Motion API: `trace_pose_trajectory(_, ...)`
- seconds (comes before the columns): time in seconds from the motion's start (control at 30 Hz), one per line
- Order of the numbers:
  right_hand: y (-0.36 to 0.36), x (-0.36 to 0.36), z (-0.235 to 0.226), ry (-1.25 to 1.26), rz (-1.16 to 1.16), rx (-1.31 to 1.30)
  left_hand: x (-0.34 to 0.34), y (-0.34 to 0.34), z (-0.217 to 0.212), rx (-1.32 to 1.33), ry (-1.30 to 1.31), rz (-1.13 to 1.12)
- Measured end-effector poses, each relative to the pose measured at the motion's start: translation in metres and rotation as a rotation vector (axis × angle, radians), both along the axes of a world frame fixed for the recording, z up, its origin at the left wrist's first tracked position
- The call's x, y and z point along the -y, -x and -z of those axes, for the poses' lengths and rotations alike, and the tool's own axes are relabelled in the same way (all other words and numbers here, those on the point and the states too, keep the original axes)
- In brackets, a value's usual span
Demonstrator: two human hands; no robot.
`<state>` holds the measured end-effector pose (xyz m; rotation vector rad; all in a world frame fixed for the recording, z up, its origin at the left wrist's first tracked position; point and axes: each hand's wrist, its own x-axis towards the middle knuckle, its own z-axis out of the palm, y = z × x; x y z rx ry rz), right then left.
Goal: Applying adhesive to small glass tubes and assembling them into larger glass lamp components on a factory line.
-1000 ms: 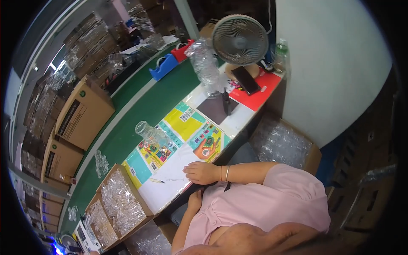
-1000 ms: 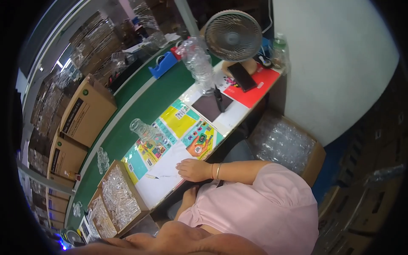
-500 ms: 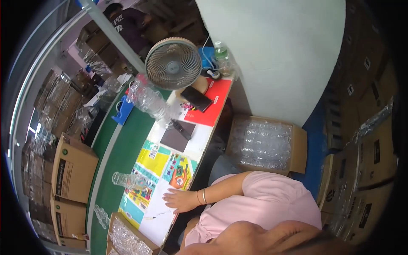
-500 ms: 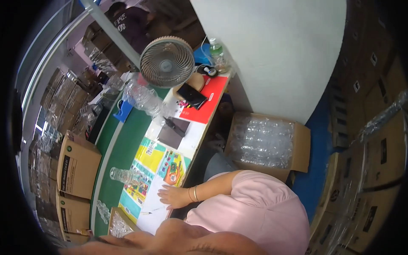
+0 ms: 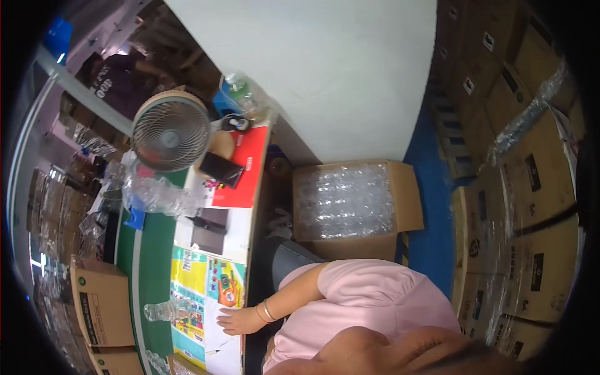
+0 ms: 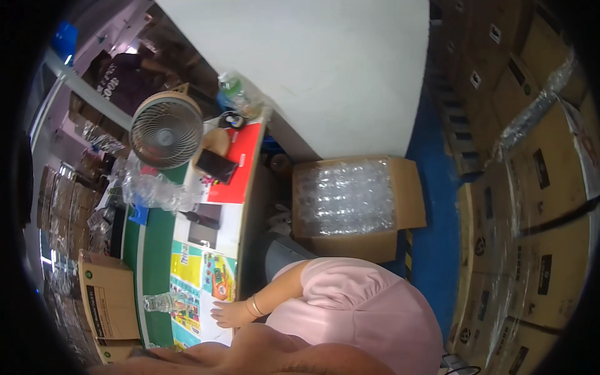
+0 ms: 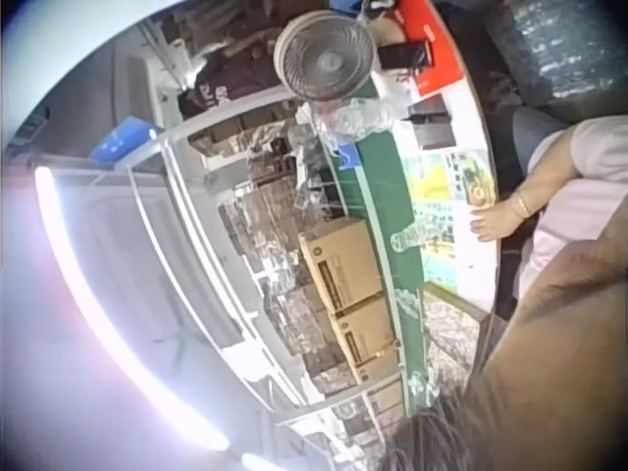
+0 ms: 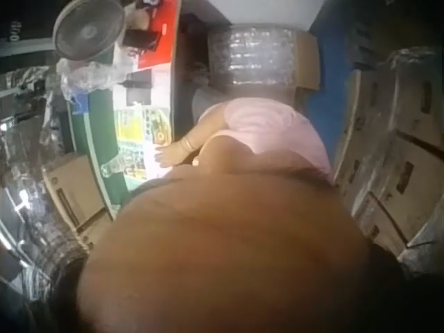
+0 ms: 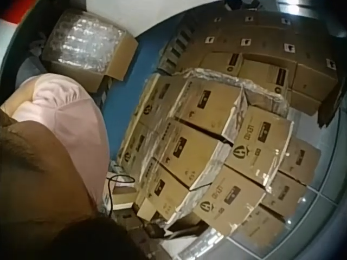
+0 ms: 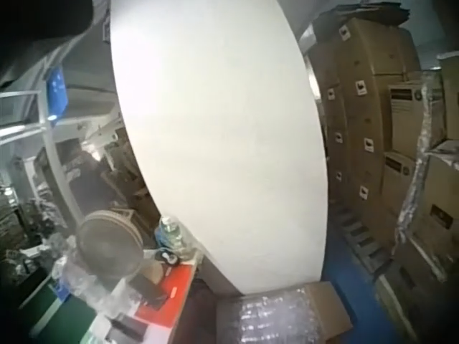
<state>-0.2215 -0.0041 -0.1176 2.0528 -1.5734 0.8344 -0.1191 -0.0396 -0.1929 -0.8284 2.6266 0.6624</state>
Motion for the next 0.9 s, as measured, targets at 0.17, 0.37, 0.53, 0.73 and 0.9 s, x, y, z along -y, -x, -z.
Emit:
trace_pose_trajectory(0.17,-0.001,0.0,0.001,-0.023,0.021,-0.073,-0.003,-0.001,-0.004,0.019,0.015,0.007)
trace_pose_trajectory(0.37,-0.002,0.0,-0.001,-0.017,0.04,-0.065,-0.008,-0.015,-0.01,0.025,0.021,0.019)
trace_pose_trajectory(0.53,-0.003,-0.001,-0.003,-0.095,0.002,-0.009,-0.01,-0.033,-0.013,-0.005,-0.006,0.005)
trace_pose_trajectory(0.73,0.0,-0.002,-0.006,-0.128,-0.051,0.017,-0.008,-0.059,-0.013,-0.037,-0.035,-0.009)
trace_pose_trajectory(0.9,0.0,-0.003,-0.015,-0.16,-0.027,-0.02,-0.009,-0.076,-0.017,-0.046,-0.055,-0.016)
